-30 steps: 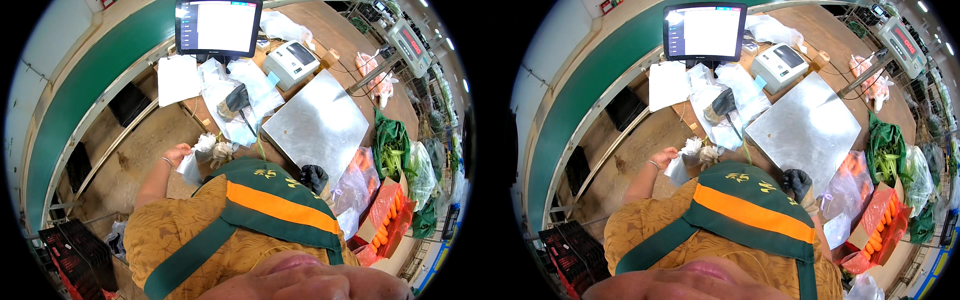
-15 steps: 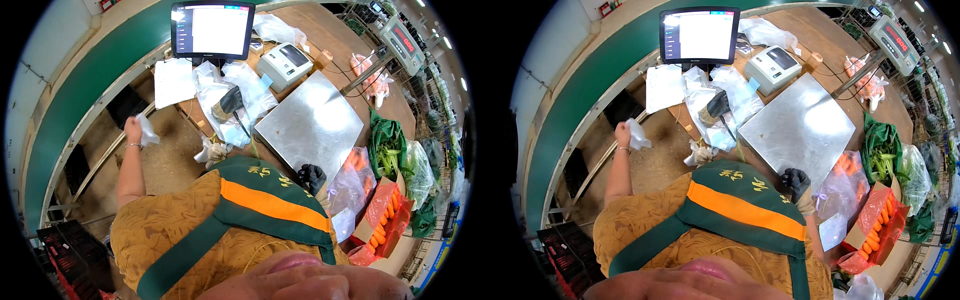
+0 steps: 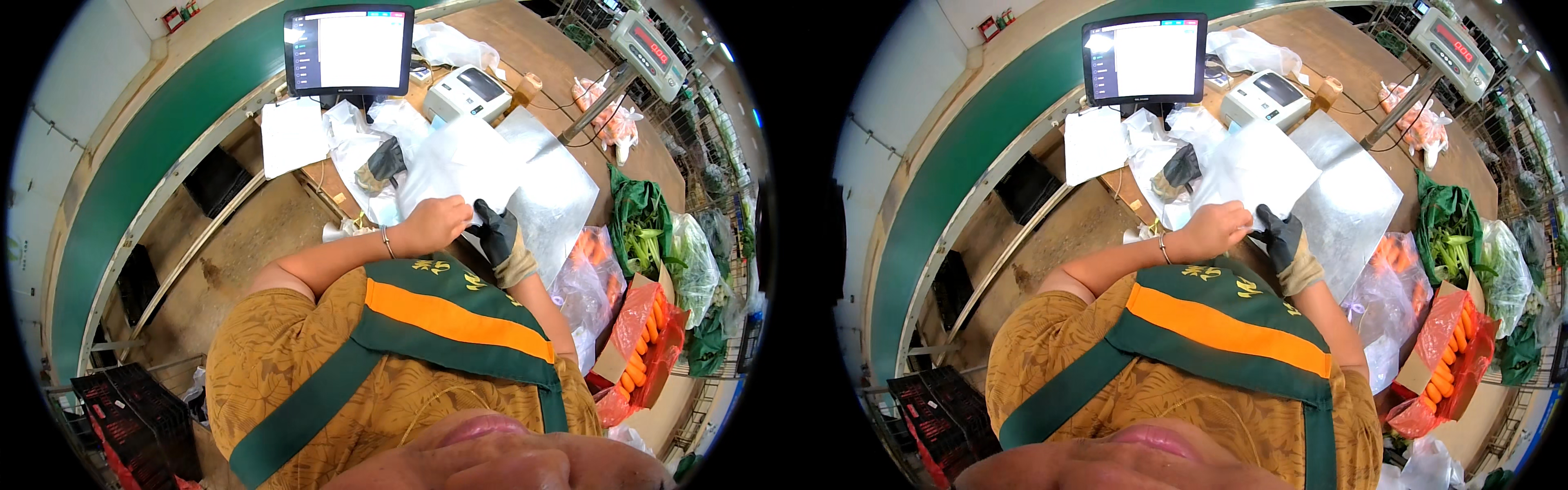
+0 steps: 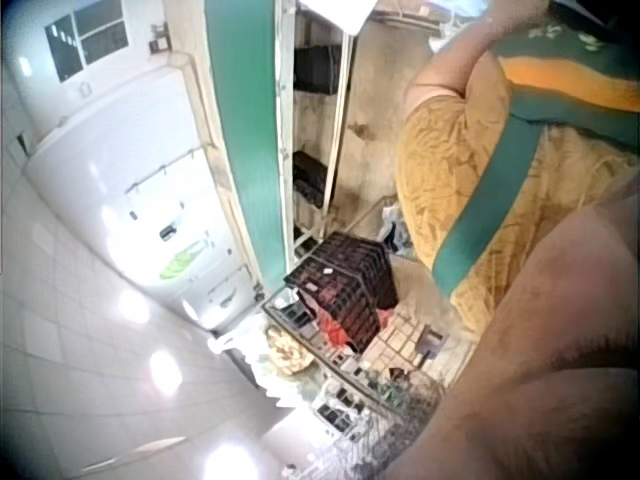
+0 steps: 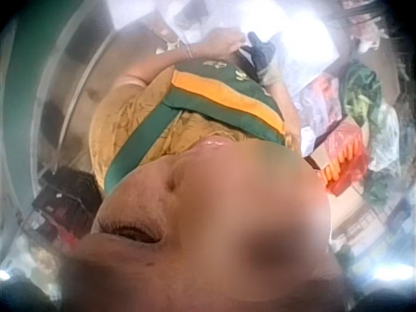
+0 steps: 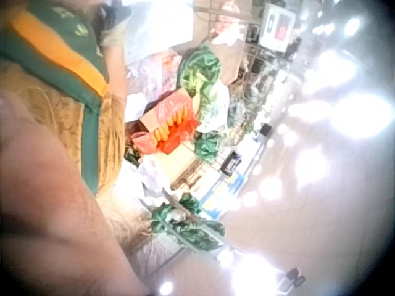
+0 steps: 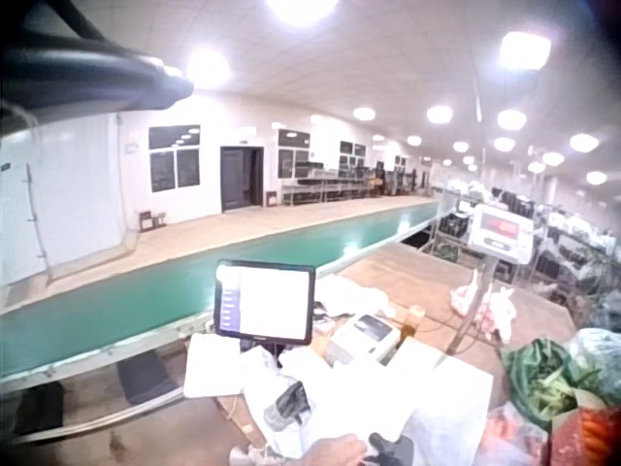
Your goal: The person repeatedly picks carrots from a box and places them into small plastic bags on a digital scale. After weighing, the person ties the bags and sets them aside. The process is repeated multiple times throughout the clip.
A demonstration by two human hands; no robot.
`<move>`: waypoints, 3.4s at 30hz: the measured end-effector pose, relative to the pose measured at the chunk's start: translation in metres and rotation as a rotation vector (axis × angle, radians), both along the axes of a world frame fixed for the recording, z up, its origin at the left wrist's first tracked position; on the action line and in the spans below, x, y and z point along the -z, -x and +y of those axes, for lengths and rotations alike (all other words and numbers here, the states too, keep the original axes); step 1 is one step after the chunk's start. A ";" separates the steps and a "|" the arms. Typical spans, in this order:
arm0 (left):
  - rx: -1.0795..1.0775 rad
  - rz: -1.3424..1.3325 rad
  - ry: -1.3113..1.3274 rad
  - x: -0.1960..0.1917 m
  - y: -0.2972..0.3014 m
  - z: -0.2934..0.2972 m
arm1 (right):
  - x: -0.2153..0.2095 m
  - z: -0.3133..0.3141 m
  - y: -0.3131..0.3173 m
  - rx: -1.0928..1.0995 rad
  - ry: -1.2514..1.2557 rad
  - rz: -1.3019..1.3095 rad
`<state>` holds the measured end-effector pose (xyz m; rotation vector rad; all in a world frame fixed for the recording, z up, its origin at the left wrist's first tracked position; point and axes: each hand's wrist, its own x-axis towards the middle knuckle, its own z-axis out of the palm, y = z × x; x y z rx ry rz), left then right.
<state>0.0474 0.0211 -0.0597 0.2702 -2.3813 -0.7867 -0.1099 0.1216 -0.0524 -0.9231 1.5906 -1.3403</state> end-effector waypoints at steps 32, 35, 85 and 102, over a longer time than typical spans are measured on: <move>-1.179 -0.008 -0.515 0.132 -0.089 -0.250 | 0.050 0.132 0.213 0.474 0.543 -0.408; -1.120 0.042 -0.723 0.168 -0.089 -0.271 | 0.067 0.129 0.226 0.540 0.464 -0.448; 0.237 0.310 -1.233 -0.088 0.124 -0.083 | 0.207 0.307 0.208 0.882 -0.329 -0.498; -0.412 -0.287 -1.055 0.046 0.069 0.001 | 0.198 0.322 0.438 0.649 -1.130 1.060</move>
